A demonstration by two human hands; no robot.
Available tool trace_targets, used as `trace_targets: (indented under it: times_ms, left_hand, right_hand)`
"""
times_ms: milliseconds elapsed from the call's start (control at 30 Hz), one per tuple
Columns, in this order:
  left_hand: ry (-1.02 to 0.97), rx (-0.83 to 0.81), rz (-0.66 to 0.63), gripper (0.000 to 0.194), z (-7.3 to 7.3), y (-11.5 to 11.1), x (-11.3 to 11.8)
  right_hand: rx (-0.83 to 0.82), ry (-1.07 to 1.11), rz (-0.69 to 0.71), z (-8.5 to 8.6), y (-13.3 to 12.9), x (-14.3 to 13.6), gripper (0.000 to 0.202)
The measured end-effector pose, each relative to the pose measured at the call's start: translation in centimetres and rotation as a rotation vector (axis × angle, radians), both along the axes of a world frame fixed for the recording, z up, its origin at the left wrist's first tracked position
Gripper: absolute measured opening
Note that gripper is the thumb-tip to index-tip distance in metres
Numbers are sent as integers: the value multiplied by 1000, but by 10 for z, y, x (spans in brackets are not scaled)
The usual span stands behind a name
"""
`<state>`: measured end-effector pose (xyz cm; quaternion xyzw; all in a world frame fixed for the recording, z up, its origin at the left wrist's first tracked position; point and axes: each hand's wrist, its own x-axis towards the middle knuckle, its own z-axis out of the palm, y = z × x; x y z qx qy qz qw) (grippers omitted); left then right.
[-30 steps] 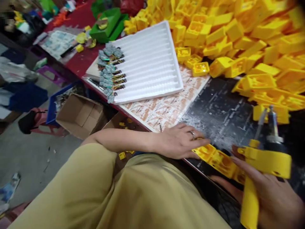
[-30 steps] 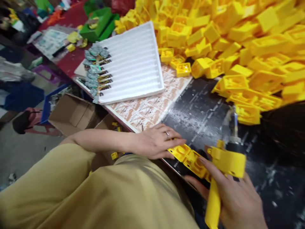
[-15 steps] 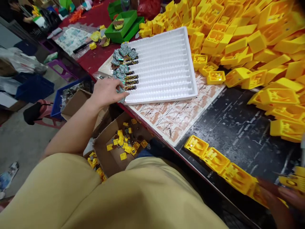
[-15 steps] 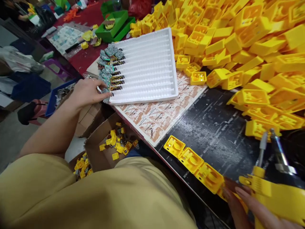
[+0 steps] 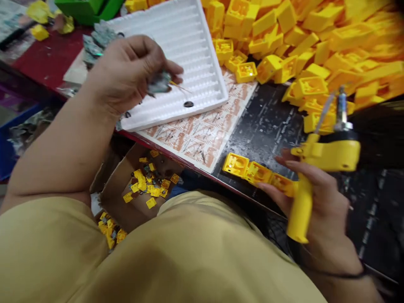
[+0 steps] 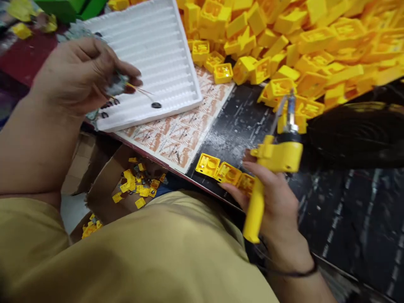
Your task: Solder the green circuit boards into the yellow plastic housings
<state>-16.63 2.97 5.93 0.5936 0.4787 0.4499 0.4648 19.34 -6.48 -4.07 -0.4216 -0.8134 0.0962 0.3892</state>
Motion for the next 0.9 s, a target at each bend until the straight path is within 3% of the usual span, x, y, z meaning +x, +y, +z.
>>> trace_targets:
  times_ms: [67,133,233,333,433,600,800,900]
  left_hand:
    - [127,0,-209,17,-17,0,28]
    - [390,24,-425,11,-36,-5,51]
    - [780,96,-583,13,-58,-15,75]
    - [927,113,-578,16,-64,-22,86]
    - [892,58,-560,15,-62,-23,91]
    - [867,-50,-544,11,-62,-22,96]
    - [937,-71,-539,15,-54,-26,98]
    - [967,-84,-551,16,-50,-28,100]
  right_hand:
    - [-11,-54,42,0,4,-15,69]
    - [-14,-120,83,-2,8,-28,62]
    - [-13,-206,132,-6,14,-37,45]
    - [9,-251,134,-5,16,-37,43]
    - [65,-217,119,5,13,-31,44]
    - [192,-98,27,28,0,-8,27]
    - [9,-105,29,31,-21,35,36]
    - [5,-134,-23,27,-27,49,39]
